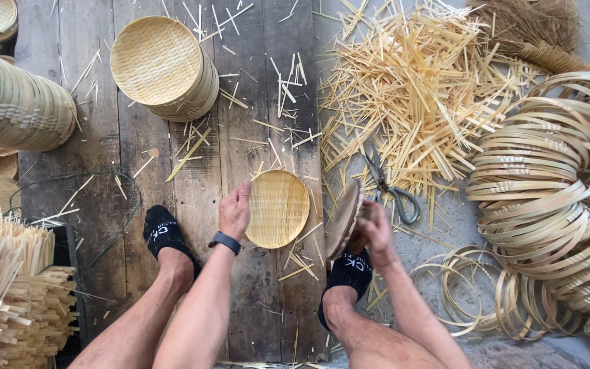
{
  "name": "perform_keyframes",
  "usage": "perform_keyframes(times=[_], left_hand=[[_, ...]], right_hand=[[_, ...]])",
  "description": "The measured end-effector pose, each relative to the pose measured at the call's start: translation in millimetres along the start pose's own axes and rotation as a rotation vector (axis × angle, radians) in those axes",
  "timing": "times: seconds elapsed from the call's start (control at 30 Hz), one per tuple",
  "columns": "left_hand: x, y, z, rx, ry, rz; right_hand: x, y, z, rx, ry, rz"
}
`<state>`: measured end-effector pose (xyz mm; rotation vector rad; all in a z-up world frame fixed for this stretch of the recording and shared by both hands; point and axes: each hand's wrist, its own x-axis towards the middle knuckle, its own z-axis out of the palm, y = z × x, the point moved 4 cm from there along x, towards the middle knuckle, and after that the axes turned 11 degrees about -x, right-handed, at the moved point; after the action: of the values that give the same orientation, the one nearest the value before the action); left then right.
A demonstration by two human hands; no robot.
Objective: The person weaves a bamboo basket by hand using a circular wooden form, trimming excess bamboo strips with shears and securing the edges of the woven base.
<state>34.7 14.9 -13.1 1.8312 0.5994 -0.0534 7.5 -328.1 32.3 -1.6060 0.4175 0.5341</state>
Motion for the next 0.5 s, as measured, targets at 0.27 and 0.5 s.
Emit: perform_keyframes(times=[0.27, 0.5], left_hand=[[-44.8, 4.8, 73.6, 0.527, -0.088, 0.621], [-85.7, -33.5, 100.2, 0.637, -0.172, 0.615]], right_hand=[[27.0, 23.9, -72.5, -1.169, 0.650, 0.057], [28.5, 74.8, -72.5, -1.231, 0.685, -0.022]])
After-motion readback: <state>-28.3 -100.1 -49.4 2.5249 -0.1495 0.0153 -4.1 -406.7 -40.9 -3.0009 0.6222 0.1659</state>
